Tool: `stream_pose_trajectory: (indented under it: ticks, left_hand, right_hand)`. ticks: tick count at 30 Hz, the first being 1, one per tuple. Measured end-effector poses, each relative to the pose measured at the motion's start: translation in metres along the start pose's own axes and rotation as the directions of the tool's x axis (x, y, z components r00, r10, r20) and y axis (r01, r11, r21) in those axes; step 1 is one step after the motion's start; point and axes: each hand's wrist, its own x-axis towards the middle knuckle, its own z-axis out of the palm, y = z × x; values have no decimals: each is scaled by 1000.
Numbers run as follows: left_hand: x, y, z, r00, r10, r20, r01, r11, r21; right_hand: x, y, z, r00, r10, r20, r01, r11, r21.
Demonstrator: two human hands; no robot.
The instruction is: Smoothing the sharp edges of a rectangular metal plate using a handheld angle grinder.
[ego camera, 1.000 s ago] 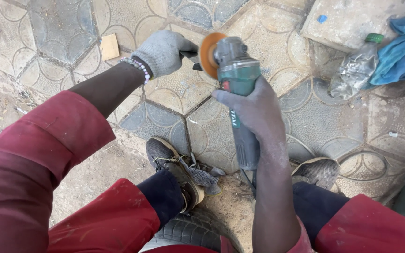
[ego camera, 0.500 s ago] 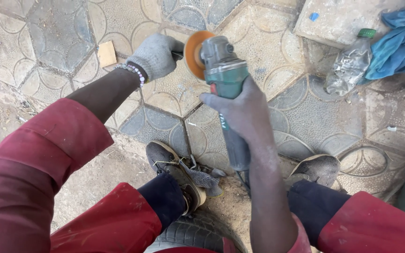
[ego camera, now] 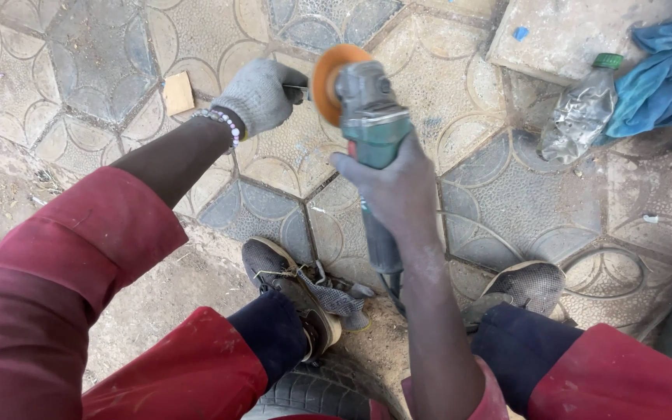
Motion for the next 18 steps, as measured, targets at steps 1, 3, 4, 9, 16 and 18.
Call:
stream_pose_trajectory:
  ticks: [1, 3, 4, 9, 16, 18]
  left_hand:
    - [5, -9, 6, 1000, -1, 2, 1, 1000, 0]
    - [15, -27, 19, 999, -39, -1, 38, 972, 231]
    - [6, -16, 13, 999, -40, 1, 39, 972, 231]
    - [-12, 30, -14, 990, -134, 36, 135, 990, -31]
    - [-6, 17, -7, 998, -70, 0, 70, 997, -22]
    - [-12, 25, -11, 992, -120, 35, 122, 992, -38]
  right_hand:
    - [-3, -7, 3, 1000, 2, 1, -2, 1000, 1]
    - [-11, -22, 10, 999, -16, -32, 15, 1000, -18]
    - [-13, -21, 10, 999, -13, -31, 13, 1000, -17]
    - [-4, -5, 2, 999, -6, 35, 4, 998, 67]
    - [9, 3, -20, 983, 125, 136, -156, 957, 245]
    - [14, 8, -24, 981, 191, 36, -194, 969, 151]
